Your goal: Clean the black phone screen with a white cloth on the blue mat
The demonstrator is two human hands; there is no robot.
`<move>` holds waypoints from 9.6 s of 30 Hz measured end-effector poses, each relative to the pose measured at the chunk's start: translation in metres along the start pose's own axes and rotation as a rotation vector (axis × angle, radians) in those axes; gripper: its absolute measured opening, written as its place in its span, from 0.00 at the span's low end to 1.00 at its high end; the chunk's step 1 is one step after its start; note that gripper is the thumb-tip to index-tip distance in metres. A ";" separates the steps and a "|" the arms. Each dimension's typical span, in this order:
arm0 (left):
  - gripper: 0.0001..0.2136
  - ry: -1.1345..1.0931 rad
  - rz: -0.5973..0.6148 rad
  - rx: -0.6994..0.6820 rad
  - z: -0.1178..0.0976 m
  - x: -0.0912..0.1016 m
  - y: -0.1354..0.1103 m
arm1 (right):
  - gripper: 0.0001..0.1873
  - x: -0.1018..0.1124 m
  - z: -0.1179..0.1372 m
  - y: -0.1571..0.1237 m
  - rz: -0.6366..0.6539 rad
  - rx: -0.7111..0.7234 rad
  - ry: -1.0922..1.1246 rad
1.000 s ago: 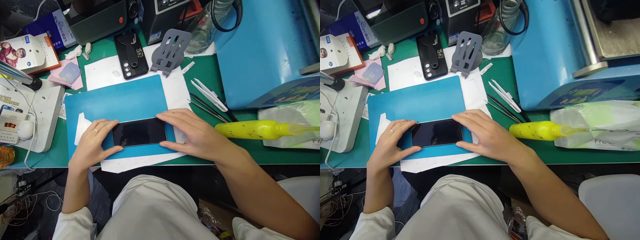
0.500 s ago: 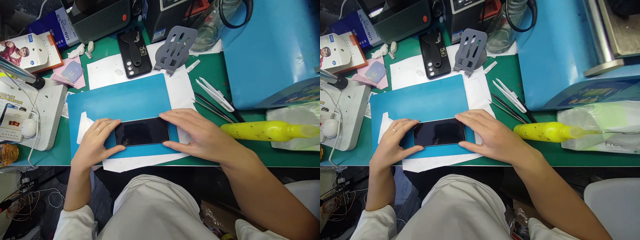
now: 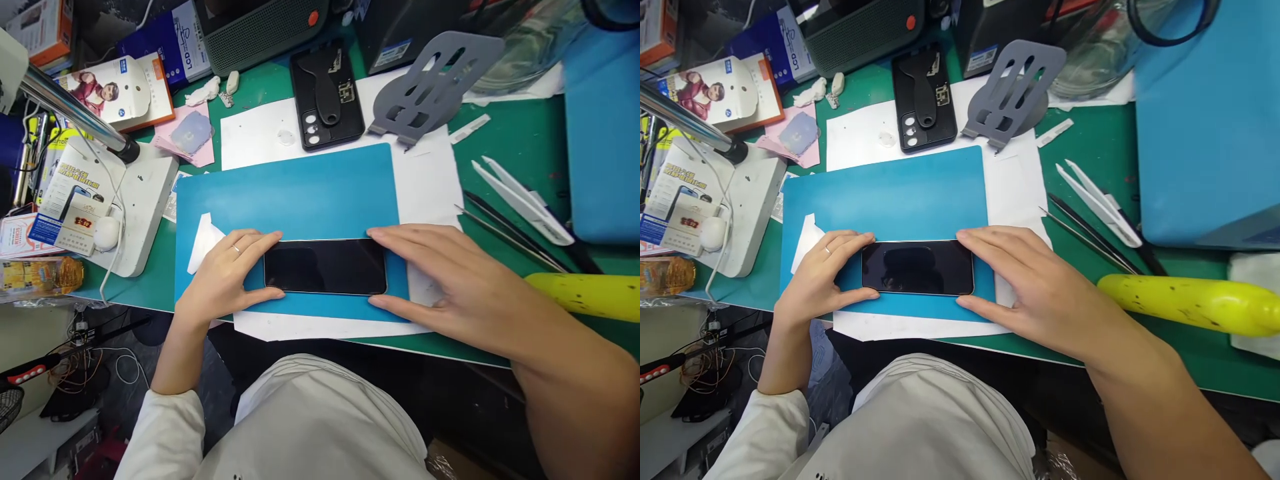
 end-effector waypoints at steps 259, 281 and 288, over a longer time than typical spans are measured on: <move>0.39 0.381 0.066 0.229 -0.108 -0.099 0.037 | 0.25 0.011 0.012 -0.014 -0.278 -0.390 0.104; 0.32 0.413 0.094 0.272 -0.094 -0.090 0.028 | 0.25 0.016 0.017 -0.018 -0.278 -0.349 0.147; 0.33 0.382 0.119 0.237 -0.089 -0.092 0.049 | 0.23 0.021 0.017 -0.017 -0.282 -0.358 0.138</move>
Point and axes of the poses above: each hand's wrist, its own y-axis towards the middle knuckle, its own x-axis out of the back of the hand, z = x × y, the point moved 8 cm from there along y, towards the middle knuckle, and after that the axes turned 5 degrees about -y, right-handed, at the moved point
